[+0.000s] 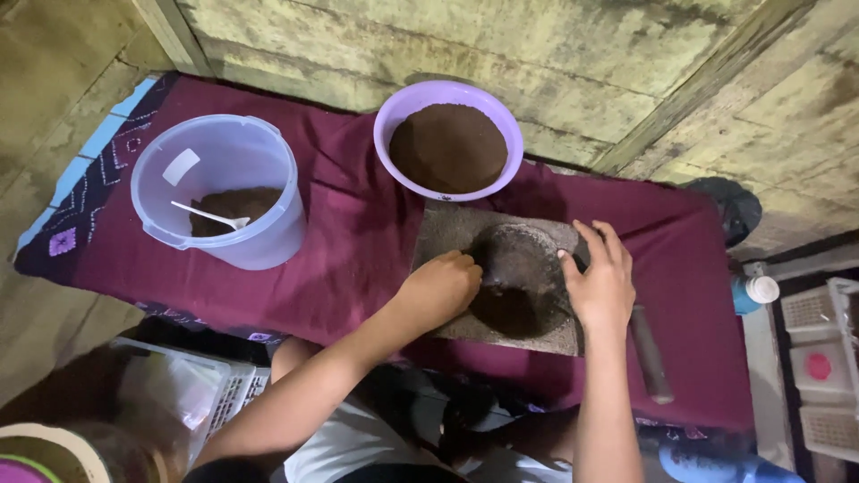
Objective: Grinding a dark powder in a stone mortar and transferring it between containers using a spoon.
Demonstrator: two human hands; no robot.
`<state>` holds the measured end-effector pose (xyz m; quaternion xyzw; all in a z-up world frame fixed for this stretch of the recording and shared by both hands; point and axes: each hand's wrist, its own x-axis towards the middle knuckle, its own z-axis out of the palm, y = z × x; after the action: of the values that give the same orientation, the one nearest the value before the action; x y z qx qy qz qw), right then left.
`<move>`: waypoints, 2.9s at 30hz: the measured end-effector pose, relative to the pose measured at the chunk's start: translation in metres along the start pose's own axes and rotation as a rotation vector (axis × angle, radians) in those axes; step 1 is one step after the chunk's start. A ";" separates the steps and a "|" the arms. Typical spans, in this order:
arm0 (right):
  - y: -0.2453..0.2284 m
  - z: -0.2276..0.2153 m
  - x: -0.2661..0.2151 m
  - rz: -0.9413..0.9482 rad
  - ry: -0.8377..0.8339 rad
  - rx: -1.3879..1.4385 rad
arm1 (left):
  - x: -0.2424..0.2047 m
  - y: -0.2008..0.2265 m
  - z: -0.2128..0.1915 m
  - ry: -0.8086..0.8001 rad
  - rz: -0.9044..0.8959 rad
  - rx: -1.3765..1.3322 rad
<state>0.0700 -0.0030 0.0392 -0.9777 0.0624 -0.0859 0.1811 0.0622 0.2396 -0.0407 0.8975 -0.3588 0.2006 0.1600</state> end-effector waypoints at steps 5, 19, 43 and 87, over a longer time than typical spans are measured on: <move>0.003 0.003 0.002 -0.002 0.021 0.016 | 0.005 0.008 -0.029 -0.013 -0.061 -0.153; -0.001 0.000 0.000 0.009 0.007 0.029 | 0.013 0.011 -0.026 0.023 -0.087 -0.270; 0.004 0.001 0.001 -0.024 0.006 -0.001 | 0.031 -0.002 -0.038 -0.185 -0.181 -0.481; 0.000 -0.001 0.010 0.015 -0.054 0.047 | 0.041 -0.008 -0.053 -0.200 -0.379 -0.734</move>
<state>0.0794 -0.0050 0.0411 -0.9747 0.0628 -0.0595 0.2063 0.0823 0.2445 0.0233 0.8462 -0.2488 -0.0615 0.4672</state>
